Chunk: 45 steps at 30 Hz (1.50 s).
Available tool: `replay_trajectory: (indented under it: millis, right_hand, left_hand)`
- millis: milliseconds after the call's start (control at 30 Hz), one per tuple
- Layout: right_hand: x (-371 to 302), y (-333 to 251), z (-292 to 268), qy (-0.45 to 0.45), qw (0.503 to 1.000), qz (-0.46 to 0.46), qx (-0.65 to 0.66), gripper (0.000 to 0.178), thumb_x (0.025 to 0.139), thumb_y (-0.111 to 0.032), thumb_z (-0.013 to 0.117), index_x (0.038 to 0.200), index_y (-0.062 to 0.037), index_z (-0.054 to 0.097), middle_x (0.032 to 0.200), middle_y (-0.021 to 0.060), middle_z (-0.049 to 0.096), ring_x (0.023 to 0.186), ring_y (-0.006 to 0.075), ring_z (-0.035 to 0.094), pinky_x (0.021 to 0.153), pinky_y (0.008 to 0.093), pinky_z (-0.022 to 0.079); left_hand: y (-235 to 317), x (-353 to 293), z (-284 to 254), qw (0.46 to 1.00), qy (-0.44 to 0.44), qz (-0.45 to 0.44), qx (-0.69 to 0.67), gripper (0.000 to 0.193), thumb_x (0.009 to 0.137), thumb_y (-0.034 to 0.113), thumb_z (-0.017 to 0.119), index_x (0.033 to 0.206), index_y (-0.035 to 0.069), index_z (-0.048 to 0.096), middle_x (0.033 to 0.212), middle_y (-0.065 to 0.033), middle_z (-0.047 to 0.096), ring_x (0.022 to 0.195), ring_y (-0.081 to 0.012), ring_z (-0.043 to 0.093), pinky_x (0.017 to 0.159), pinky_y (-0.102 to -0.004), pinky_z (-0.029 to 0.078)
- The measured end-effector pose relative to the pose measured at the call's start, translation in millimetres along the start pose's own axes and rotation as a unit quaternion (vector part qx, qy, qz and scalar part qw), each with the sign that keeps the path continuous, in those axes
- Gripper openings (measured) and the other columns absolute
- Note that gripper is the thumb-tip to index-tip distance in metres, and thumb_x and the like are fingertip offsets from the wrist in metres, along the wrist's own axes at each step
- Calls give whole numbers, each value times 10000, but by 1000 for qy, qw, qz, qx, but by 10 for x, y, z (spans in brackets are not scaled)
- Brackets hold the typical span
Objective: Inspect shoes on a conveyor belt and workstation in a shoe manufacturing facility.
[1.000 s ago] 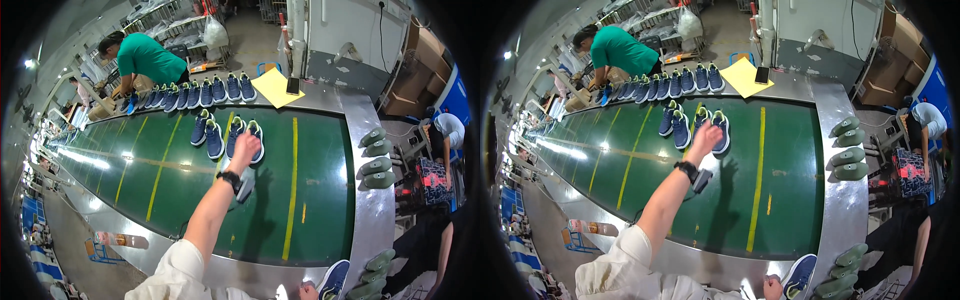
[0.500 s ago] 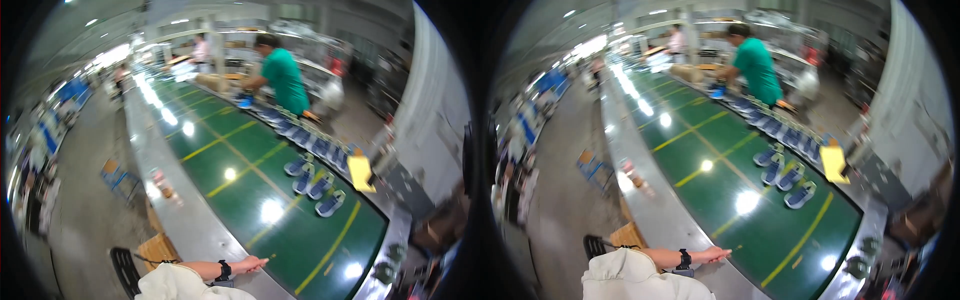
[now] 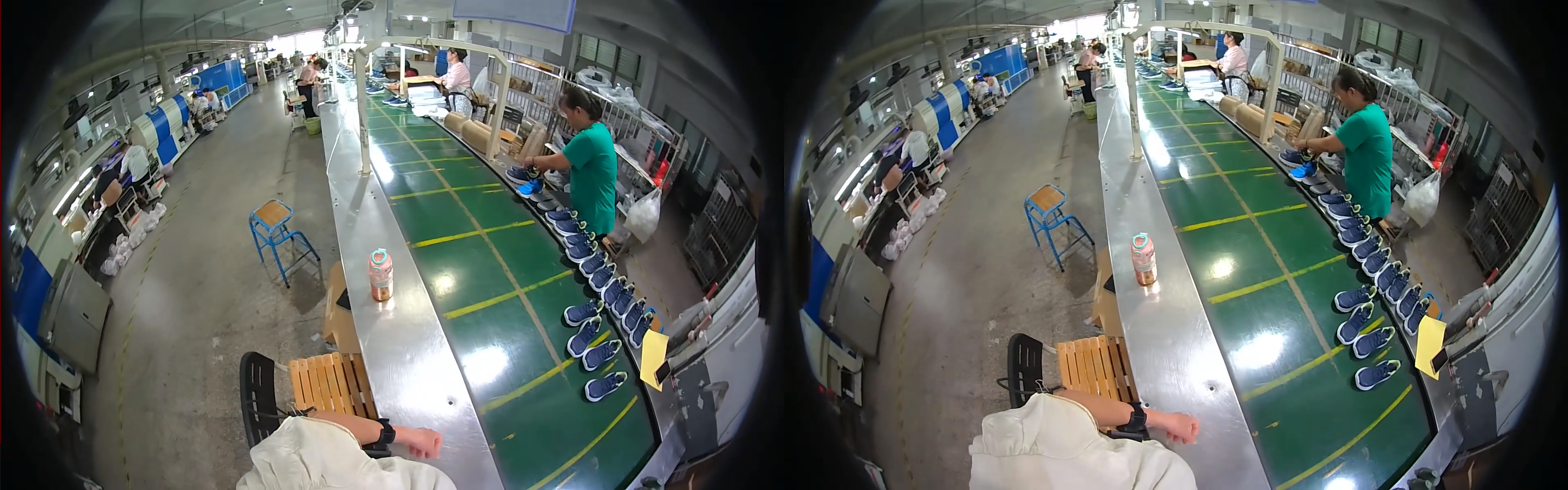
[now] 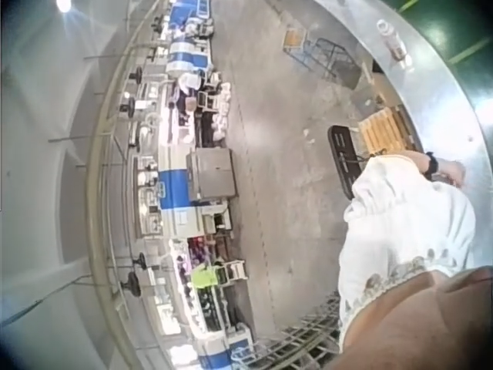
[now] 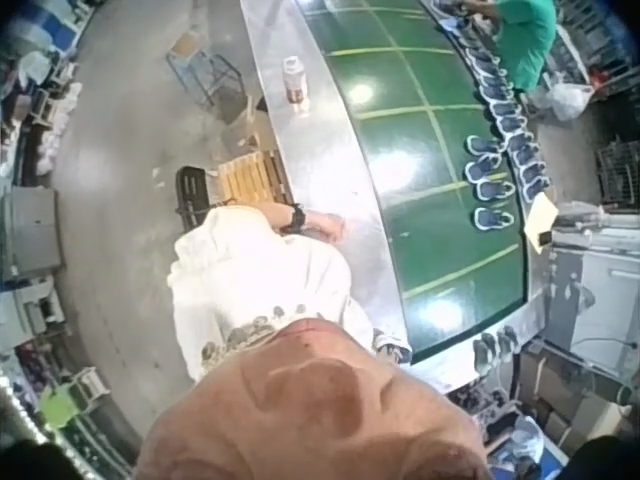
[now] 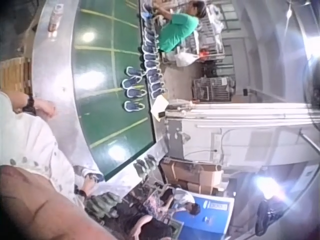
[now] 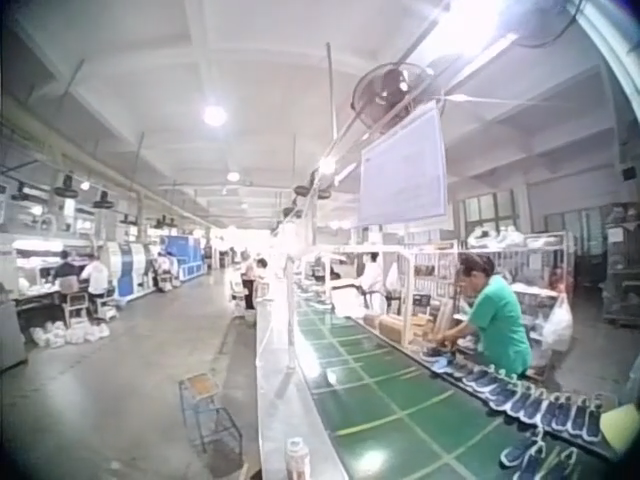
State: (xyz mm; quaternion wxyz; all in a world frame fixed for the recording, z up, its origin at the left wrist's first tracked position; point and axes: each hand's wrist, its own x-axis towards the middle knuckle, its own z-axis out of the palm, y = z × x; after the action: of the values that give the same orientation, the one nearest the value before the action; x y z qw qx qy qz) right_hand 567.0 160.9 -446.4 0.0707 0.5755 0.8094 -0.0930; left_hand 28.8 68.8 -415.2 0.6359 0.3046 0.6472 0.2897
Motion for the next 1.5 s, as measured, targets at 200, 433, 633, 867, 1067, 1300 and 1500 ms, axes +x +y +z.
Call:
replay_trajectory:
  millis: [200,433,633,867,1067,1300,1500]
  right_hand:
    - [119,-1611,-408,47,956,81,279,355,811,-239,569,1082,-12,535,950,224,579,872,317,559,772,345,437]
    - [279,-2675,-536,-4,962,109,251,190,729,-167,512,901,-98,555,798,160,598,756,359,564,643,452,443]
    - [175,-2715,-570,27,944,163,284,199,734,-144,485,904,-93,575,814,146,606,778,331,577,663,434,451]
    - [117,-2821,-688,83,895,201,390,223,830,-269,483,873,-78,592,797,132,608,760,326,575,637,421,443]
    - [33,-2344,-566,332,771,326,435,260,845,-298,486,901,-72,602,785,126,617,731,313,585,625,386,447]
    - [-243,-1254,-710,340,792,452,229,225,831,-233,481,974,-87,576,938,120,583,821,327,557,689,414,446]
    - [-343,-781,-497,188,843,452,224,248,854,-246,434,952,-65,572,897,185,587,845,375,542,711,450,428]
  left_hand:
    - [-950,39,-222,942,-281,111,149,293,835,241,508,1046,43,552,960,-69,599,894,-142,525,792,-286,408]
    - [-400,-161,-365,914,-325,-31,239,307,845,224,471,1096,60,540,1077,-112,574,1014,-222,513,888,-357,374]
    - [-421,-26,-179,829,-455,-8,323,312,843,225,468,1101,63,537,1090,-116,564,1028,-237,502,898,-375,362]
    - [-579,-240,-327,816,-477,1,326,318,841,226,464,1107,67,535,1106,-120,552,1044,-254,488,911,-395,347]
    - [-595,-303,-316,827,-467,20,313,324,838,228,461,1112,71,532,1120,-123,542,1058,-269,477,921,-412,334]
    - [-649,-526,-290,881,-385,60,269,330,836,229,457,1118,75,529,1136,-127,531,1075,-286,463,934,-432,320]
    - [-947,-778,134,942,-250,127,187,335,834,230,453,1124,78,527,1149,-130,521,1089,-301,452,944,-449,307]
